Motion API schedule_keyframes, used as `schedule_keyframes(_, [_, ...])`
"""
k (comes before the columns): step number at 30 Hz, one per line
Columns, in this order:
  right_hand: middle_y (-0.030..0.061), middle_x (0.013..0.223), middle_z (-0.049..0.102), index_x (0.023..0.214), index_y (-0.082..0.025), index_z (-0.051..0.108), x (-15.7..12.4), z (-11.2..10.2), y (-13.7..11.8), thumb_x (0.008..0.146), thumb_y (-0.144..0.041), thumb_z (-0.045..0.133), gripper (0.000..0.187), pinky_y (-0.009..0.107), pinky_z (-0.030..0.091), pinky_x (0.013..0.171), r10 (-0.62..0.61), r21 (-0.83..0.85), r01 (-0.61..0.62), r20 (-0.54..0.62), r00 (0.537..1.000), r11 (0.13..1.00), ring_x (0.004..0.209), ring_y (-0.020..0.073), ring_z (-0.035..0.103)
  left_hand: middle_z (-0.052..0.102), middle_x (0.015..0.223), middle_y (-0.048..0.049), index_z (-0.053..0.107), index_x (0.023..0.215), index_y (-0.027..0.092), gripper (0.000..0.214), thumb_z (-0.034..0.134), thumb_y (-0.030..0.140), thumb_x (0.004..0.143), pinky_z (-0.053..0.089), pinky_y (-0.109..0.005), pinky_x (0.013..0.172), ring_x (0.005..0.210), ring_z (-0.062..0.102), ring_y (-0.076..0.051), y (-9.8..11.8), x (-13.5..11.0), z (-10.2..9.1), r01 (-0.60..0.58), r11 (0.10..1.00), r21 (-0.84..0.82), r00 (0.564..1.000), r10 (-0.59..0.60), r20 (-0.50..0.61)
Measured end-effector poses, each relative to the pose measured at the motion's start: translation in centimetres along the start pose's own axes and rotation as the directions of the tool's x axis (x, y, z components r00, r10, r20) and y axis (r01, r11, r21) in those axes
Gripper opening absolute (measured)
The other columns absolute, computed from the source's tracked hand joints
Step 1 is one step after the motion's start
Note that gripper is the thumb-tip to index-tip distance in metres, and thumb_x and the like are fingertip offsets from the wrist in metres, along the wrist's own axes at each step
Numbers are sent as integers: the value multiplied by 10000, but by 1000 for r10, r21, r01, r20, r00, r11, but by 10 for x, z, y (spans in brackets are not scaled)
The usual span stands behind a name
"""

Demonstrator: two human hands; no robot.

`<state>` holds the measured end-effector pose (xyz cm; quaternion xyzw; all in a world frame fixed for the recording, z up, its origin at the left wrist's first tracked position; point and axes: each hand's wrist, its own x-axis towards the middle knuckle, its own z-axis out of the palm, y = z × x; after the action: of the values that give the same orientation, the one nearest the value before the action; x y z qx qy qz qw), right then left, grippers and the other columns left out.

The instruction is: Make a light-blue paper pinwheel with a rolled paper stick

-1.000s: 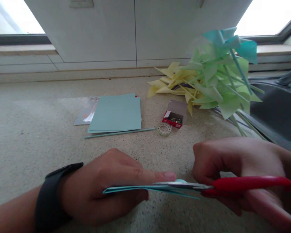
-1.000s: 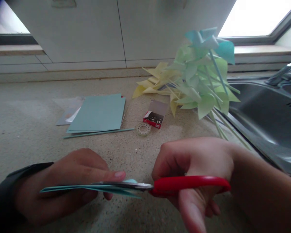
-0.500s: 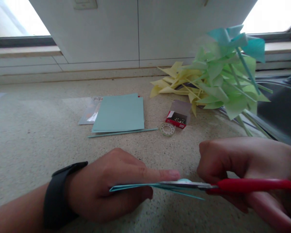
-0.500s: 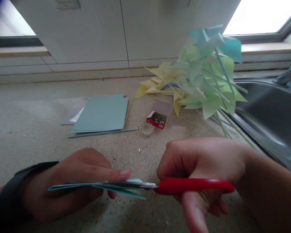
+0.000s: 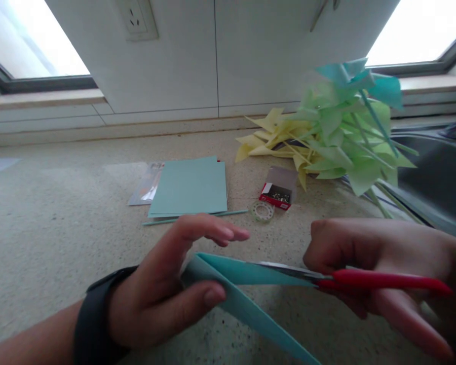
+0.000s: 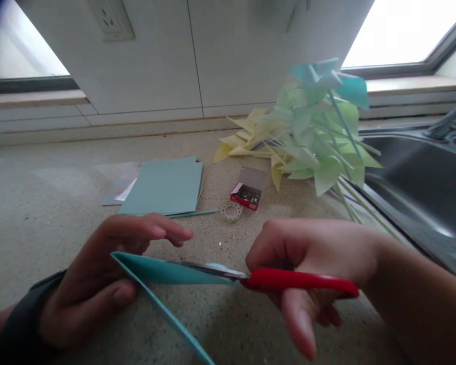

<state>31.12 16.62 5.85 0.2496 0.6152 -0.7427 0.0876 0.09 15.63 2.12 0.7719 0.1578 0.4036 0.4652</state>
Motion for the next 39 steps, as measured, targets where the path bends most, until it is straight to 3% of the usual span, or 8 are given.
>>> schedule_keyframes(3, [-28, 620, 570, 695, -158, 563, 0, -1, -2, 583, -852, 698, 716, 214, 413, 442, 162, 46, -157, -141, 977, 986, 508, 106, 513, 690, 1071, -59, 631, 1171, 234, 209, 631, 172, 971, 565, -292, 847, 973, 661, -184, 1, 0, 5, -25, 999, -38, 990, 19, -142])
schedule_keyframes(5, [-9, 630, 606, 705, -150, 596, 0, 0, -4, 565, -874, 694, 744, 212, 415, 436, 157, 45, -152, -174, 972, 987, 523, 118, 548, 689, 980, -49, 662, 1097, 226, 129, 630, 181, 980, 560, -281, 782, 900, 653, -176, 1, 1, 7, -29, 999, -33, 978, 22, -206])
schedule_keyframes(9, [-26, 581, 567, 659, -167, 550, 2, 2, -7, 506, -901, 696, 764, 204, 374, 420, 166, 47, -160, -214, 962, 986, 500, 109, 517, 708, 960, -34, 707, 1064, 251, 134, 644, 171, 977, 551, -301, 800, 906, 652, -180, -3, 0, 8, -6, 1000, -22, 960, -1, -279])
schedule_keyframes(16, [-6, 637, 606, 675, -165, 544, 0, 2, -5, 470, -941, 640, 808, 231, 413, 452, 176, -26, -184, -190, 966, 983, 538, 121, 548, 733, 982, -43, 745, 1107, 278, 180, 660, 190, 975, 574, -334, 795, 911, 665, -196, -4, 0, 6, -26, 995, -100, 973, 2, -231])
schedule_keyframes(24, [-16, 597, 575, 647, -173, 523, 2, 5, -11, 458, -961, 633, 818, 219, 395, 447, 211, -17, -218, -197, 958, 976, 524, 114, 526, 732, 983, -59, 738, 1117, 220, 181, 651, 147, 976, 578, -306, 819, 916, 678, -183, -6, 1, 5, -63, 989, -133, 982, 37, -185])
schedule_keyframes(32, [19, 719, 674, 693, -183, 518, 0, 2, -7, 605, -893, 677, 733, 237, 439, 455, 206, 41, -202, -159, 965, 979, 514, 112, 535, 749, 945, -51, 743, 1082, 212, 152, 671, 145, 967, 569, -316, 774, 872, 688, -185, -6, 2, 6, -60, 990, -125, 979, 34, -201])
schedule_keyframes(39, [-9, 629, 602, 639, -178, 496, 1, 3, -8, 426, -952, 649, 818, 231, 433, 457, 221, 2, -223, -172, 960, 975, 522, 112, 533, 763, 913, -54, 761, 1064, 205, 132, 701, 167, 952, 565, -317, 739, 823, 674, -180, -4, 1, 6, -52, 992, -111, 979, 29, -203])
